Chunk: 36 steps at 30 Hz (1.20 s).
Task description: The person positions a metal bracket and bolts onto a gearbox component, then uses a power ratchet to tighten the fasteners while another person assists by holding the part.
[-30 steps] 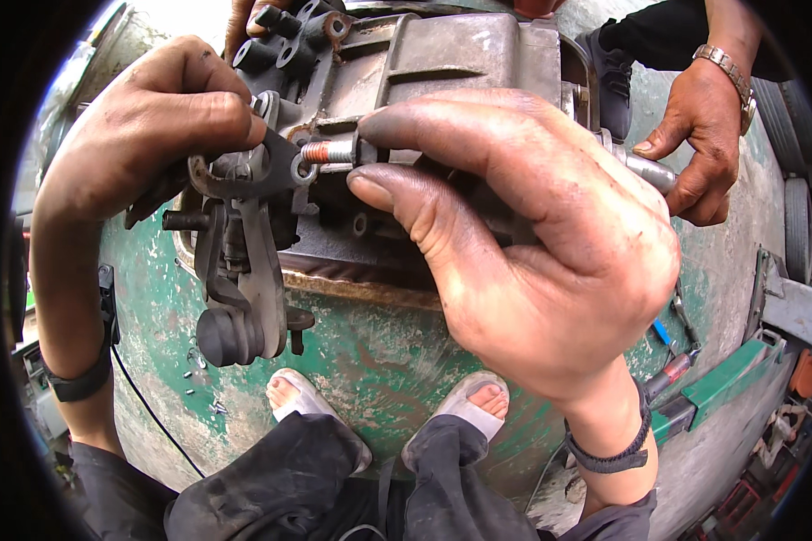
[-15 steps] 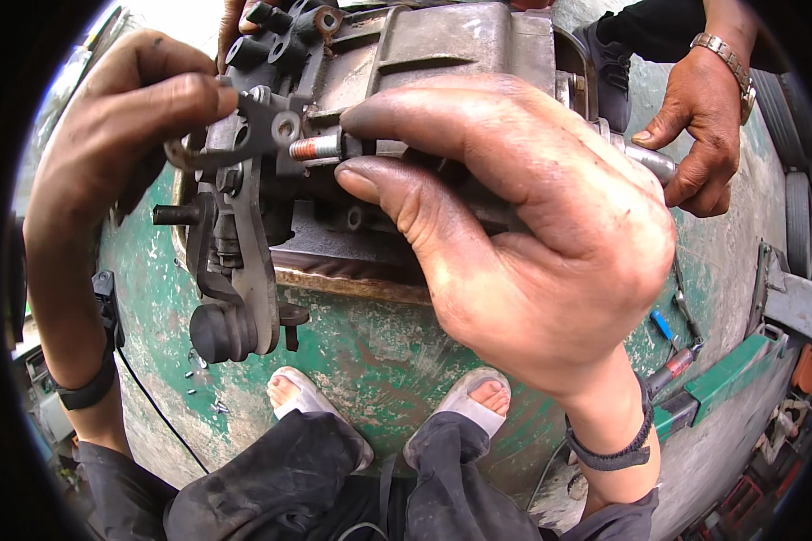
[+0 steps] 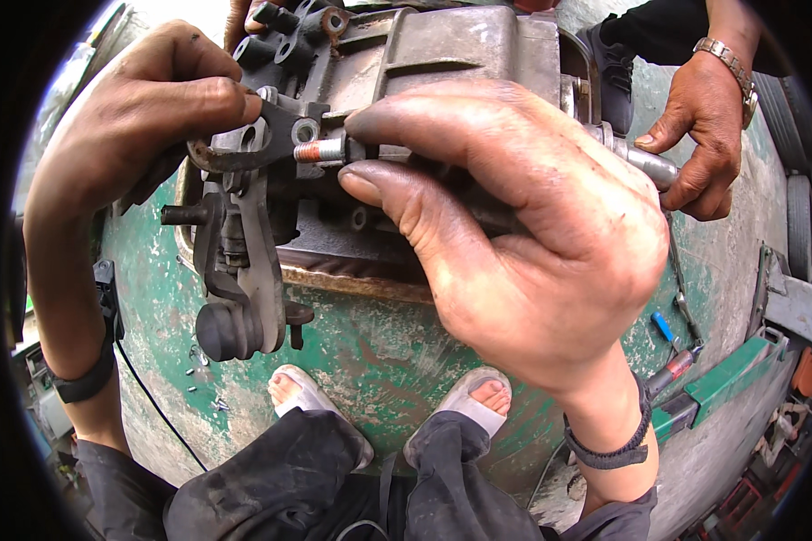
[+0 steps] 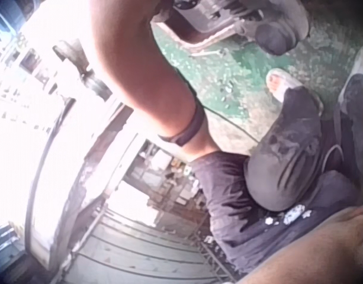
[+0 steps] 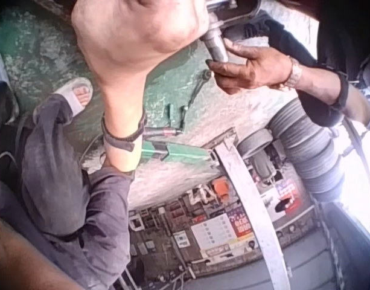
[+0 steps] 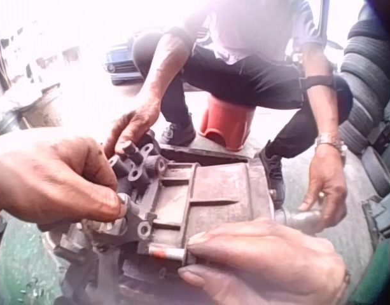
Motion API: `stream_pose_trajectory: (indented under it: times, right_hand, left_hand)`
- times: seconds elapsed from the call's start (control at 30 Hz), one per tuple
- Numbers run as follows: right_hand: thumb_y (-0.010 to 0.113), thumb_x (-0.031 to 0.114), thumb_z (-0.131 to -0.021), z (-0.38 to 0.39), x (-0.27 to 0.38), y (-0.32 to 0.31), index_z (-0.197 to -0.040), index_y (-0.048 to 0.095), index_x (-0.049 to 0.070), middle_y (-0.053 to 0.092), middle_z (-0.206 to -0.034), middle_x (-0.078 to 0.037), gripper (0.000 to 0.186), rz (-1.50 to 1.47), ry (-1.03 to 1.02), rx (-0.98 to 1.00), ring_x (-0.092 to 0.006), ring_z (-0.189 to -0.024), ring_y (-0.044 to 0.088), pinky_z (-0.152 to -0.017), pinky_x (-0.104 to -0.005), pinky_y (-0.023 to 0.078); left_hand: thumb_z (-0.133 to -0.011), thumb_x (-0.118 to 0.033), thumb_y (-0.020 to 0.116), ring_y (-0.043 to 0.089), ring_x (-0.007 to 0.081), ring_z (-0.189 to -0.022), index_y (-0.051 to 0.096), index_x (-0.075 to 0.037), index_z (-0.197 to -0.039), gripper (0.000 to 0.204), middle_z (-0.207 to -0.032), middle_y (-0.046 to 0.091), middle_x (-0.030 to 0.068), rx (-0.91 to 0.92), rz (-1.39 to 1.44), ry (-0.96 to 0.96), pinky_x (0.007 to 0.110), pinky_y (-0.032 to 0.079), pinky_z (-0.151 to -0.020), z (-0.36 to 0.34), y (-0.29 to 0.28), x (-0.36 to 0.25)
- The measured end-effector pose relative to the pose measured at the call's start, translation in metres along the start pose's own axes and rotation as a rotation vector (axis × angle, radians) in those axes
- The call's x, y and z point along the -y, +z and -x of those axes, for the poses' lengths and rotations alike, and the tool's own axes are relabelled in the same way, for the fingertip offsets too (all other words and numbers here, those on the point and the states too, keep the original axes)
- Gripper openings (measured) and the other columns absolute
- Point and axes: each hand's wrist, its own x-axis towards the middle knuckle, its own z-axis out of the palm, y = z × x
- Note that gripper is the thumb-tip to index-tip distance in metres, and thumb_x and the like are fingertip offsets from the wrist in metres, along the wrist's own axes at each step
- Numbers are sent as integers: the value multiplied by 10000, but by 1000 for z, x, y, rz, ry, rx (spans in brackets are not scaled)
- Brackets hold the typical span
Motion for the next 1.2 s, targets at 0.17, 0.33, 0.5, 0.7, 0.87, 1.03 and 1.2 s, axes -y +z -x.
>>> stream_pose_trajectory:
  times: [0.17, 0.33, 0.5, 0.7, 0.87, 1.03, 1.2]
  right_hand:
    - [740, -62, -786, 1, 1, 3, -1089, 639, -75, 685, -1031, -160, 319, -20, 45, -37, -191, -937, 657, -833, -281, 530]
    - [450, 138, -1003, 8, 18, -3, -1273, 507, -92, 646, -1085, -178, 358, -461, 465, -252, -217, -905, 649, -732, -275, 531]
    - [238, 239, -1060, 1, 29, -23, -1360, 377, -101, 566, -1191, -261, 474, -980, 518, -225, -318, -972, 639, -640, -311, 573]
    - [285, 223, -1052, -3, 33, -20, -1315, 410, -80, 585, -1116, -234, 420, -991, 614, -144, -273, -876, 652, -556, -292, 565]
    - [385, 158, -1018, 0, 42, -9, -1223, 454, -65, 605, -980, -189, 311, -947, 765, -206, -214, -729, 651, -515, -274, 538]
    - [417, 143, -1007, 1, 46, -6, -1200, 473, -64, 613, -947, -180, 288, -873, 780, -208, -196, -670, 641, -498, -265, 520]
    - [429, 137, -1003, 3, 48, -5, -1185, 486, -69, 629, -944, -182, 280, -818, 815, -181, -188, -630, 637, -468, -256, 499]
  left_hand:
    - [-889, -191, 693, 608, 92, -825, 634, 18, -984, 237, -904, 637, 34, -15, -18, 26, 245, 466, -718, 0, 4, -5]
    - [-928, -195, 631, 606, 82, -803, 673, -1, -1062, 239, -966, 648, 20, -186, -33, 302, 210, 459, -706, 15, 3, 2]
    - [-936, -207, 631, 613, 74, -734, 682, -3, -1106, 270, -993, 687, 43, -334, 278, 254, 168, 456, -630, 20, 10, 2]
    - [-917, -150, 668, 639, 90, -794, 689, 25, -1067, 231, -922, 718, 70, -450, 309, 712, 170, 480, -681, 10, 37, -5]
    - [-902, -237, 706, 515, 19, -628, 690, 11, -944, 252, -734, 607, -31, -384, 190, 270, 159, 392, -576, 24, 21, -4]
    - [-808, -322, 794, 561, 56, -747, 676, 16, -958, 388, -821, 608, 5, -481, 332, 169, 185, 431, -649, 16, 32, -15]
    - [-730, -351, 802, 577, 114, -823, 636, 47, -1073, 551, -889, 635, 54, -211, 18, -59, 244, 453, -754, 1, 26, -19]
